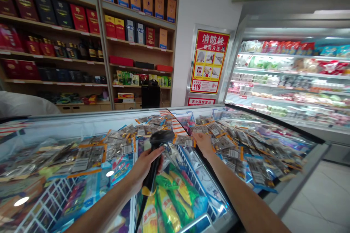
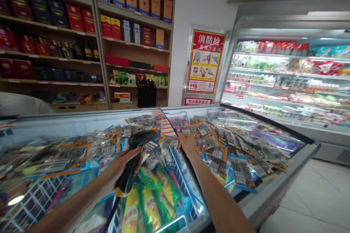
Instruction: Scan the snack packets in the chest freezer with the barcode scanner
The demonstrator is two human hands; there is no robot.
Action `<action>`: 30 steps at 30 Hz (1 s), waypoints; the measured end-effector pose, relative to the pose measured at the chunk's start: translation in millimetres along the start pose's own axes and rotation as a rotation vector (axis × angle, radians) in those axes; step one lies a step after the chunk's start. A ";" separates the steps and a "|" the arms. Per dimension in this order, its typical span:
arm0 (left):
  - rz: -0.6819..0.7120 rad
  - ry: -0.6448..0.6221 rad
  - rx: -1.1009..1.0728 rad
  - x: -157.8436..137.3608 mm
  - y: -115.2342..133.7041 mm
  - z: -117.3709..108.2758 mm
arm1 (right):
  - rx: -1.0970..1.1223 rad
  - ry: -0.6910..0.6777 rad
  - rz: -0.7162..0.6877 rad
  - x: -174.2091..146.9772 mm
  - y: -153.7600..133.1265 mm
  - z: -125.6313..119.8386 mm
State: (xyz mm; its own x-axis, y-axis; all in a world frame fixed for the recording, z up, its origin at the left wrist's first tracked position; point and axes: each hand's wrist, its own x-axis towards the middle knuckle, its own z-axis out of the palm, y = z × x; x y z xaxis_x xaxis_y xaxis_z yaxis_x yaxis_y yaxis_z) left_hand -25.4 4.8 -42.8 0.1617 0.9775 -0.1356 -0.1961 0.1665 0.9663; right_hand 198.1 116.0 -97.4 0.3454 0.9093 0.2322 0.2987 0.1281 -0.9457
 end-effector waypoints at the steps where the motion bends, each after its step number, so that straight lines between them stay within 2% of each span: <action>1: -0.005 -0.004 0.011 -0.4 0.4 -0.2 | 0.003 0.021 0.005 0.4 1.2 -1.2; 5: -0.007 -0.043 0.070 -2.2 2.8 -1.9 | 0.080 0.076 0.030 3.5 4.6 -4.2; 12: -0.031 -0.119 0.179 -4.3 2.3 -1.0 | 0.382 0.141 0.097 17.4 5.4 -11.2; 17: -0.082 -0.103 0.190 -8.3 2.9 4.2 | 0.529 0.197 0.078 25.3 8.5 -20.2; 24: -0.055 -0.099 0.203 -13.0 4.7 7.9 | 0.570 0.204 0.056 27.2 14.8 -19.7; 30: -0.046 -0.125 0.231 -8.2 3.2 4.4 | 0.476 0.276 -0.017 35.8 17.3 -25.0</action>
State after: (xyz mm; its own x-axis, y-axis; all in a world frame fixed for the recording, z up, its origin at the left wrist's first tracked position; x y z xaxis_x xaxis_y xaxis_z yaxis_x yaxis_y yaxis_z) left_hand -23.1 -3.2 -37.6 0.2862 0.9437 -0.1660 0.0380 0.1620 0.9861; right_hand 237.9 140.8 -99.7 0.5835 0.7761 0.2391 -0.1068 0.3652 -0.9248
